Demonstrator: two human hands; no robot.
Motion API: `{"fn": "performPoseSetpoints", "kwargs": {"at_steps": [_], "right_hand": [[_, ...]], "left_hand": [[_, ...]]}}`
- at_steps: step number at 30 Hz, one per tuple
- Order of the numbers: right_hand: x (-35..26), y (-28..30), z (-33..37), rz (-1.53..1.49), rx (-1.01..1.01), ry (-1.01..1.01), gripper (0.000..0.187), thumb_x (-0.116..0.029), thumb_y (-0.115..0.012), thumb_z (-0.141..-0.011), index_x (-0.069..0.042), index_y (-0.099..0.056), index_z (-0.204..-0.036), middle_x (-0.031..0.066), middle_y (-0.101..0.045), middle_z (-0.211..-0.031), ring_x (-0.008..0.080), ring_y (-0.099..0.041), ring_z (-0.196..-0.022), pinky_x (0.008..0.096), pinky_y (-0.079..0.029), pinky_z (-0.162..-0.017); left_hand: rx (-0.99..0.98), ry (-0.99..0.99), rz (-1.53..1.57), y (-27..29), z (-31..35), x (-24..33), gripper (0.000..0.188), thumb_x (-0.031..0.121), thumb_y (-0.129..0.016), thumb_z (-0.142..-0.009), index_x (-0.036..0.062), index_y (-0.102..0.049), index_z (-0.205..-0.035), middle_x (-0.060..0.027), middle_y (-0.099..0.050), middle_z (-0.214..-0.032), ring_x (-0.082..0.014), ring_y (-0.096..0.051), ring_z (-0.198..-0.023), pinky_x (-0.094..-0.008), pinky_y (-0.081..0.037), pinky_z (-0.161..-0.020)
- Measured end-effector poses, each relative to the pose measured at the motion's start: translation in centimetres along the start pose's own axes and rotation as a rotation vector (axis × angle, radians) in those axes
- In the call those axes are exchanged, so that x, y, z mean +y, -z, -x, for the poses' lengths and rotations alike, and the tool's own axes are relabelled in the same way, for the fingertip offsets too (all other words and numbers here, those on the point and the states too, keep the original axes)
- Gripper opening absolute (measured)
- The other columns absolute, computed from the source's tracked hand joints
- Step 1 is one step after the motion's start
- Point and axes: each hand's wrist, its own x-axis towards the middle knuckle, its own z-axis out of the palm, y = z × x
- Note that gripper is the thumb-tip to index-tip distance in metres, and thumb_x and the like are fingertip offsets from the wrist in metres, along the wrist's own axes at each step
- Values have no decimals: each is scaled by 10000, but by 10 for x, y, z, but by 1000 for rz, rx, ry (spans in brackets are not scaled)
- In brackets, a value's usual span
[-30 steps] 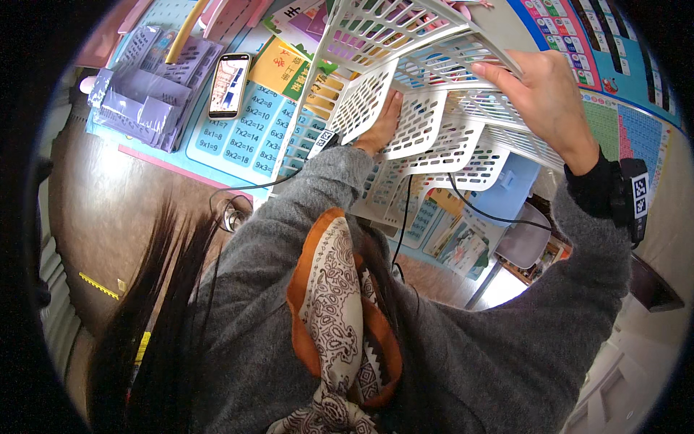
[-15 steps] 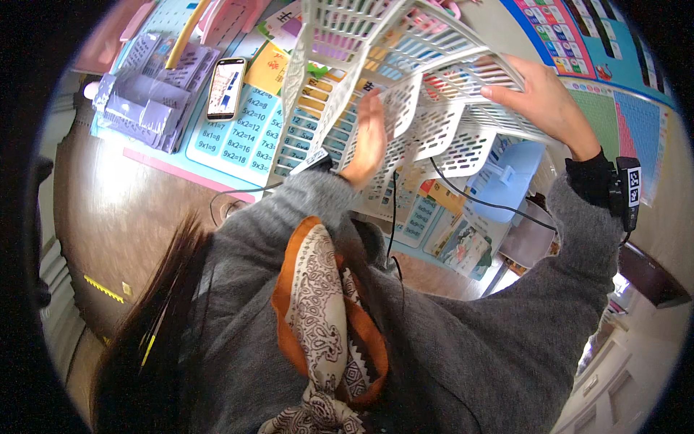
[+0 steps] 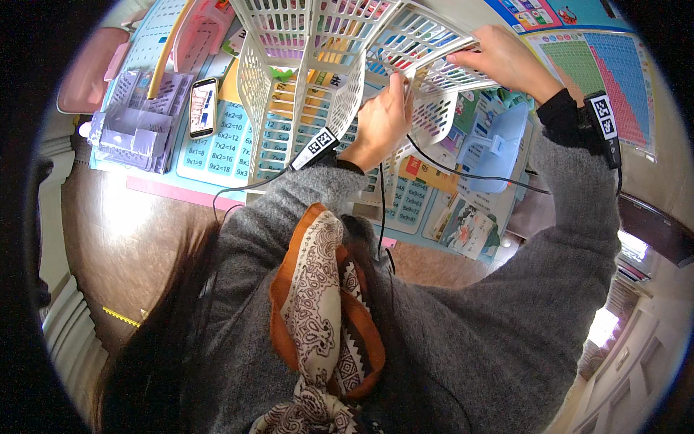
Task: The person assembles a white plastic storage rack by hand. They align and snap together multiple slotted panels and dividers on a table, then lift and rotate the partially assembled unit to connect additional pieces.
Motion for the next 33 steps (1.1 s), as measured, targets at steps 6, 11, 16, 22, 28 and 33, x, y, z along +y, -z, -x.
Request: {"fn": "performPoseSetpoints", "kwargs": {"at_steps": [6, 11, 16, 22, 28, 33], "right_hand": [[3, -9, -5, 10, 66, 83, 397, -320, -694, -794, 75, -649, -795, 233, -604, -663, 348, -604, -592, 387, -457, -565], [15, -13, -14, -11, 63, 21, 417, -340, -706, -776, 74, -653, -776, 236, -609, -662, 356, -618, -623, 381, -469, -587], [17, -4, -5, 4, 11, -1, 420, -345, -694, -787, 70, -652, -837, 201, -642, -720, 276, -636, -660, 350, -474, -610], [17, 6, 11, -4, -171, -56, 426, -344, -683, -798, 60, -634, -923, 175, -648, -761, 219, -620, -679, 338, -469, -629], [28, -7, 11, -47, -32, -68, 445, -359, -679, -810, 79, -598, -795, 127, -554, -538, 160, -527, -414, 300, -414, -414], [33, -17, 3, -68, 14, -73, 448, -344, -675, -817, 94, -595, -771, 116, -527, -490, 161, -566, -430, 293, -420, -404]], "left_hand": [[-96, -4, -102, -7, -3, -7, 162, 109, -528, -859, 65, -386, -924, -191, -620, -755, -425, -605, -619, -505, -510, -534], [-82, -47, -121, -2, -10, -6, 161, 117, -545, -858, 66, -421, -947, -170, -613, -756, -381, -616, -636, -474, -494, -518], [130, -442, -81, 3, 20, 20, 259, 265, -649, -843, 71, -490, -909, -81, -557, -787, -251, -598, -661, -372, -495, -515], [-312, -252, -469, -37, 11, 44, 399, 450, -516, -904, 58, -536, -836, -77, -608, -697, -201, -629, -568, -309, -490, -457], [-397, -267, -561, -51, 2, 38, 151, 170, -562, -817, 110, -648, -709, -33, -652, -664, -171, -661, -585, -280, -495, -483], [-355, -286, -550, -48, 2, 33, 138, 144, -570, -797, 102, -651, -694, -14, -625, -641, -144, -655, -591, -274, -492, -488]]}}
